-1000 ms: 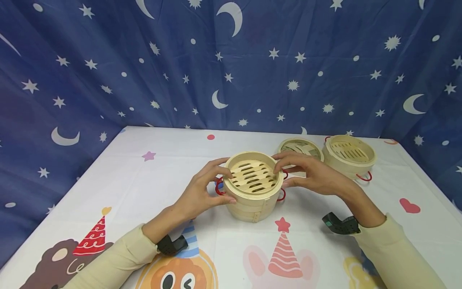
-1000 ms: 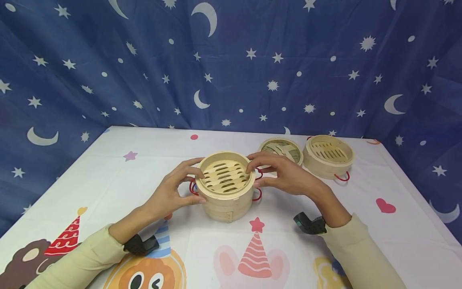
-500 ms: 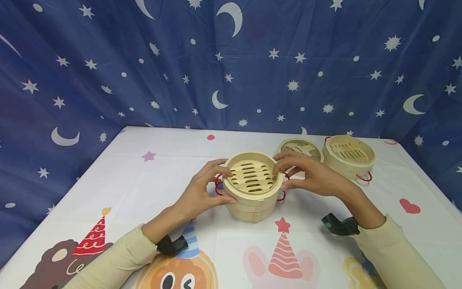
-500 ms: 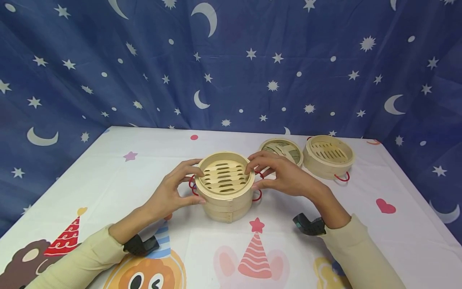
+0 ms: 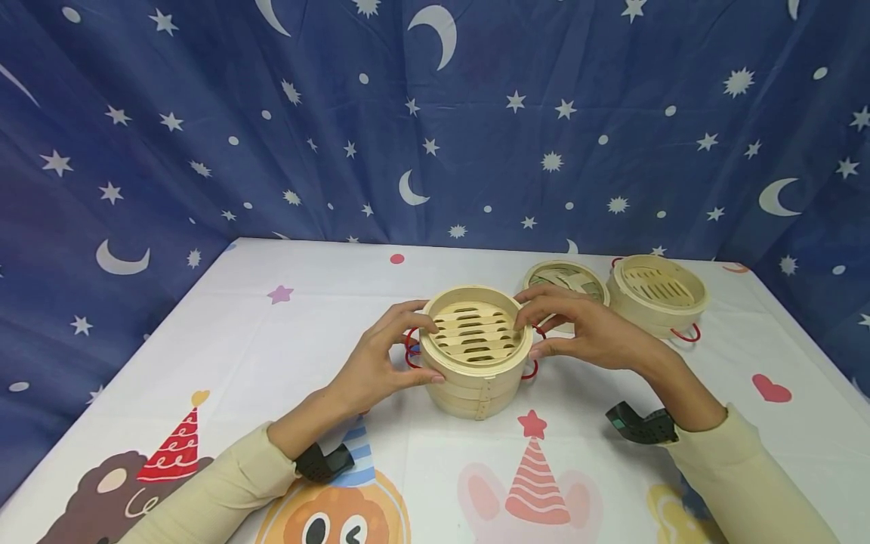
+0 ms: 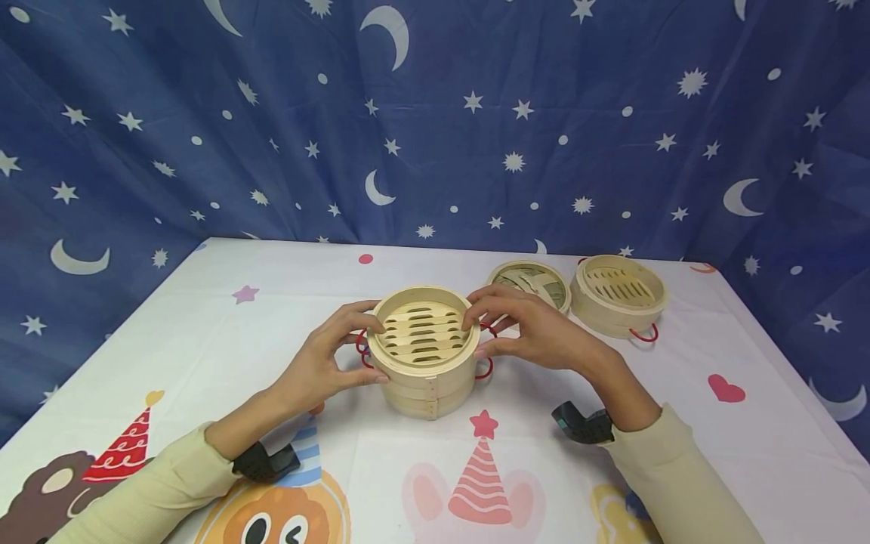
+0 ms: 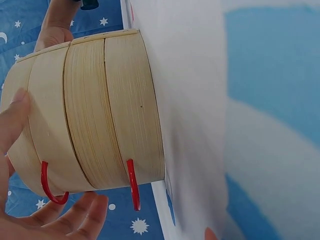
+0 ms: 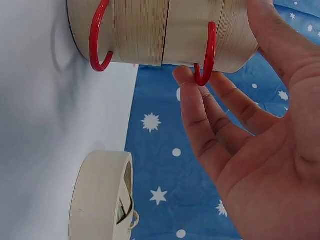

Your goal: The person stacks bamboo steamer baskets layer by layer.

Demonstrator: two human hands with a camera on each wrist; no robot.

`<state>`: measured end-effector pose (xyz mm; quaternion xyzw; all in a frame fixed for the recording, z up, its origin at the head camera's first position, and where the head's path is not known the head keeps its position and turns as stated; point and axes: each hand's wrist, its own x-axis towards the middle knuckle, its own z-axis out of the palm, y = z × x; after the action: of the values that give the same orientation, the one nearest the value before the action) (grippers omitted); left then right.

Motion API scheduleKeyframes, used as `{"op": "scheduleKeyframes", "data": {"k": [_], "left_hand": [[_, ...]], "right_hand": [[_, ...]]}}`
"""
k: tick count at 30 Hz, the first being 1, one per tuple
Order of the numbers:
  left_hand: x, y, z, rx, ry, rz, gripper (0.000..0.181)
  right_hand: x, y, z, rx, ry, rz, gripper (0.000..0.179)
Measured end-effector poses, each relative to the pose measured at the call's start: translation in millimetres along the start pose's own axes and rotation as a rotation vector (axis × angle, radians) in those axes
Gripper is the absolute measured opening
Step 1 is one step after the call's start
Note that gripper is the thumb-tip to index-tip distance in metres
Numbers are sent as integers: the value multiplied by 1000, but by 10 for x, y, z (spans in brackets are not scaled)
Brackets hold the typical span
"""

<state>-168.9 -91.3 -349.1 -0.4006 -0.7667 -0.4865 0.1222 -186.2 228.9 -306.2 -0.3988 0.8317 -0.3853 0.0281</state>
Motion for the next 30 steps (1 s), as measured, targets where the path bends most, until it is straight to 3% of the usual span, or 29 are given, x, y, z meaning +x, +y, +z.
{"op": "scheduleKeyframes", "data": {"k": [15, 21, 30], "left_hand": [[-7, -20, 0, 7, -5, 1, 57], [-4, -22, -12, -24, -13, -32, 61], [-8, -51, -31, -66, -22, -82, 61]], "right_hand": [[-4, -11, -10, 4, -12, 19, 38], [-30, -7, -55, 5, -19, 36, 39], [-112, 19, -225, -80, 53, 96, 51]]}}
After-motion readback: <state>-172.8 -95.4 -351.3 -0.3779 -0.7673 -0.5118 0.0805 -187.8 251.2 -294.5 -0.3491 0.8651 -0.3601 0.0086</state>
